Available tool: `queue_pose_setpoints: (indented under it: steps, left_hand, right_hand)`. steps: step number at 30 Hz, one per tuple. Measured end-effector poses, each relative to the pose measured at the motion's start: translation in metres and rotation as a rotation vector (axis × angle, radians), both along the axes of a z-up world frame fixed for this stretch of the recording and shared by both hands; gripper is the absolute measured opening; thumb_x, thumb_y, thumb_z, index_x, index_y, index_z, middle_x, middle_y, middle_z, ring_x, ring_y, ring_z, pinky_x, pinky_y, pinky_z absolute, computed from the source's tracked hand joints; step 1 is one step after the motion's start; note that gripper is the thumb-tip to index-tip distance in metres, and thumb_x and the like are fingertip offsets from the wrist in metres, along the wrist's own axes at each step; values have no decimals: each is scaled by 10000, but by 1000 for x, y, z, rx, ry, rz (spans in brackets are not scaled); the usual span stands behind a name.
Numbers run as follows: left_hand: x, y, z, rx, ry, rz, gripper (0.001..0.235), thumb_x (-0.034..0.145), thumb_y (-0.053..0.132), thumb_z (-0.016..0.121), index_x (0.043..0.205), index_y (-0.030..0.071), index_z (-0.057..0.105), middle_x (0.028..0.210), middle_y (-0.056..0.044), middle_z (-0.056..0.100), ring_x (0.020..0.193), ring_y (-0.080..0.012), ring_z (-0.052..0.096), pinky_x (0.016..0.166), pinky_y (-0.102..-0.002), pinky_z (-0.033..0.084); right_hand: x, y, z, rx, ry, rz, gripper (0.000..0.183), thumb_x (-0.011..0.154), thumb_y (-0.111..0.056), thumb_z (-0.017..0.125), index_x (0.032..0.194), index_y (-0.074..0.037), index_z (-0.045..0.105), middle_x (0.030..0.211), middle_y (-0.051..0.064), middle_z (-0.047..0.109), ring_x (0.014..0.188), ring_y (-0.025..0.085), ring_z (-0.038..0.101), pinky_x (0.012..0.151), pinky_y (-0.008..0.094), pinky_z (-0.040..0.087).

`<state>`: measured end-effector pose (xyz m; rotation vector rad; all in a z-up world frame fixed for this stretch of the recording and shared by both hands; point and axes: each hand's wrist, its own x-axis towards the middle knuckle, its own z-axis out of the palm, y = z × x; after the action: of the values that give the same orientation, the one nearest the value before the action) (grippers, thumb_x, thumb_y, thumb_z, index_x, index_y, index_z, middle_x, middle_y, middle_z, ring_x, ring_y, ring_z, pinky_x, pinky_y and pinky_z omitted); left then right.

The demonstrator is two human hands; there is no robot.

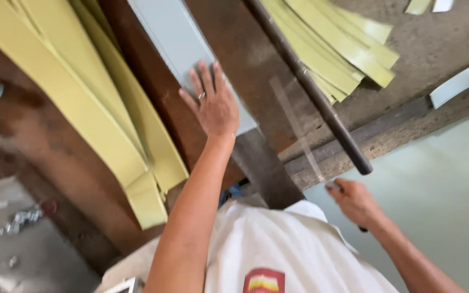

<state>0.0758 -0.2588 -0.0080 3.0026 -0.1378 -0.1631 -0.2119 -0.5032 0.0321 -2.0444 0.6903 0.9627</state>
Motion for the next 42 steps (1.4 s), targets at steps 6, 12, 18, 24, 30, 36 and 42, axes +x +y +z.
queue_pose_setpoints:
  steps: [6, 12, 18, 24, 30, 36, 42]
  left_hand:
    - [-17, 8, 12, 13, 76, -59, 530, 1107, 371, 392, 1623, 305, 286, 1709, -75, 144, 1572, -371, 68, 1204, -698, 11]
    - [-20, 5, -7, -47, -24, -37, 555, 1108, 346, 412, 1645, 305, 284, 1731, -81, 121, 1595, -370, 68, 1253, -667, 26]
    - [-24, 3, -9, -11, -32, -22, 556, 1108, 340, 426, 1644, 279, 290, 1726, -107, 104, 1591, -391, 53, 1248, -676, 21]
    - [-20, 10, -12, -21, -48, -40, 557, 1114, 339, 434, 1649, 284, 290, 1732, -99, 102, 1599, -378, 54, 1257, -665, 24]
    - [-21, 10, -9, -9, -30, -43, 565, 1102, 340, 429, 1644, 306, 274, 1727, -89, 103, 1593, -366, 63, 1253, -660, 33]
    - [-15, 7, -7, -6, -20, -62, 553, 1115, 335, 397, 1650, 260, 278, 1732, -76, 107, 1600, -354, 69, 1259, -649, 32]
    - [-17, 9, -20, -25, -52, -50, 578, 1120, 329, 368, 1651, 121, 272, 1735, -54, 127, 1605, -292, 74, 1272, -622, 29]
  right_hand:
    - [-9, -12, 24, 148, 59, -517, 346, 1071, -287, 580, 994, 51, 574, 637, 80, 469, 497, 208, 426, 446, 425, 369]
    - [-43, 11, -16, -89, -84, 126, 209, 974, -264, 619, 982, -64, 680, 686, 102, 675, 621, 186, 565, 628, 428, 502]
    - [-61, 9, -33, -60, -11, -262, 370, 1049, -249, 587, 1130, 113, 595, 936, 390, 590, 810, 513, 574, 734, 597, 475]
    - [43, 23, 52, -48, 206, -162, 272, 1061, -230, 539, 1086, 10, 665, 937, 299, 660, 760, 410, 609, 750, 538, 493]
    - [5, 35, 3, -76, 232, -12, 219, 990, -242, 557, 1083, -73, 661, 873, 150, 710, 779, 268, 669, 733, 452, 538]
    - [21, 40, -14, -67, 5, -285, 289, 1013, -243, 559, 1092, 30, 612, 813, 234, 643, 725, 354, 629, 688, 526, 501]
    - [62, 38, 22, 58, 35, -144, 296, 997, -287, 592, 989, -4, 678, 697, 137, 567, 620, 278, 517, 590, 478, 424]
